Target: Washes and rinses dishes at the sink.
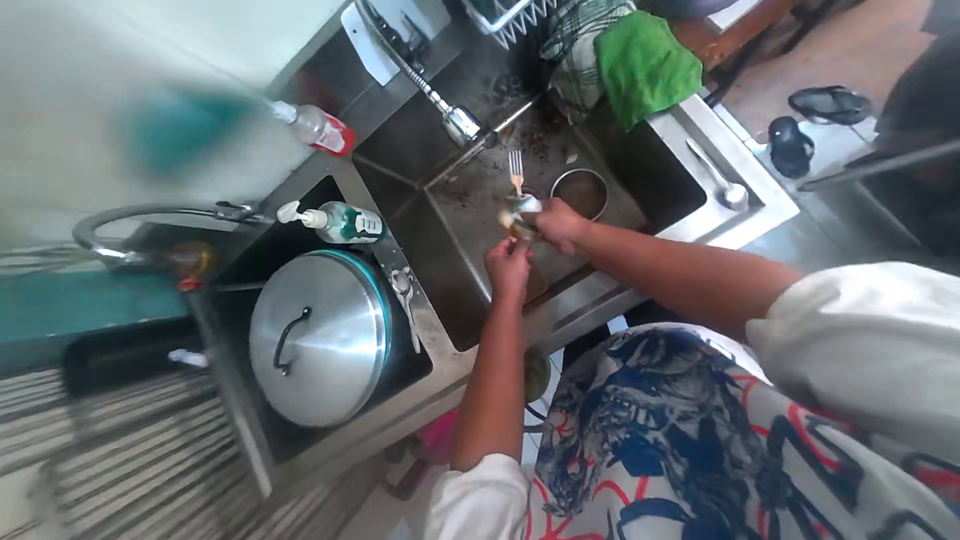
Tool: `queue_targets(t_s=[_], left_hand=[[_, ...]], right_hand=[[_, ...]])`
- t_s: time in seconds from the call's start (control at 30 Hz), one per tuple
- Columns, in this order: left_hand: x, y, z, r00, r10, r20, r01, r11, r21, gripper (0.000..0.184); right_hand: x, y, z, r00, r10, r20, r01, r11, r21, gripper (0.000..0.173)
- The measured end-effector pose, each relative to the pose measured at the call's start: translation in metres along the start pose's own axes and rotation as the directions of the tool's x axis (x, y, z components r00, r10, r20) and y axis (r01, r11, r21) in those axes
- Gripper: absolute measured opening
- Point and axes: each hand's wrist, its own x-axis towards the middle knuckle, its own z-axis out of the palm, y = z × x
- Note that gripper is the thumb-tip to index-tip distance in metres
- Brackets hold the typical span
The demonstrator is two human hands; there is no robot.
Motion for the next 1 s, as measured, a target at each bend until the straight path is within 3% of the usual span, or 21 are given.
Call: queue_targets(t_s=[0.2,0.3,0.4,0.53,0.87,1.0], left_hand=[[-0.013,-0.012,-0.001,0.988,0.131,0.078,-0.135,0.990,0.039,0.017],[-0.014,-0.010,0.003,0.987,0.048,0.153,-0.045,0.999,-0.027,0.023],[-0.012,-0.008,0.014,0.996,0.038,0.084,-0.039,0.999,0.007,0.035],[-0.014,0.009,0.019,0.997,-0.039,0.071,0.035,0.998,0.060,0.035],[-0.005,0.025,0.022,0.976,-0.181,0.122,0.175,0.983,0.059,0.032],[-0.010,0.026,0.020,0.973,-0.175,0.154,0.174,0.985,0.018,0.032]], right_hand=[[0.021,-0.016,-0.014,0.993,0.019,-0.115,0.002,0.985,0.175,0.031],[0.006,-0.014,-0.014,0.992,-0.109,-0.066,0.116,0.987,0.111,0.030],[0.000,-0.003,-0.014,0.982,-0.185,-0.040,0.187,0.981,0.057,0.028],[0.011,-0.010,-0.022,0.960,-0.258,-0.111,0.259,0.966,-0.005,0.021],[0.012,-0.002,-0.018,0.985,-0.037,-0.169,0.038,0.999,0.006,0.030],[0.022,-0.006,-0.028,0.985,-0.061,-0.161,0.063,0.998,0.007,0.027]])
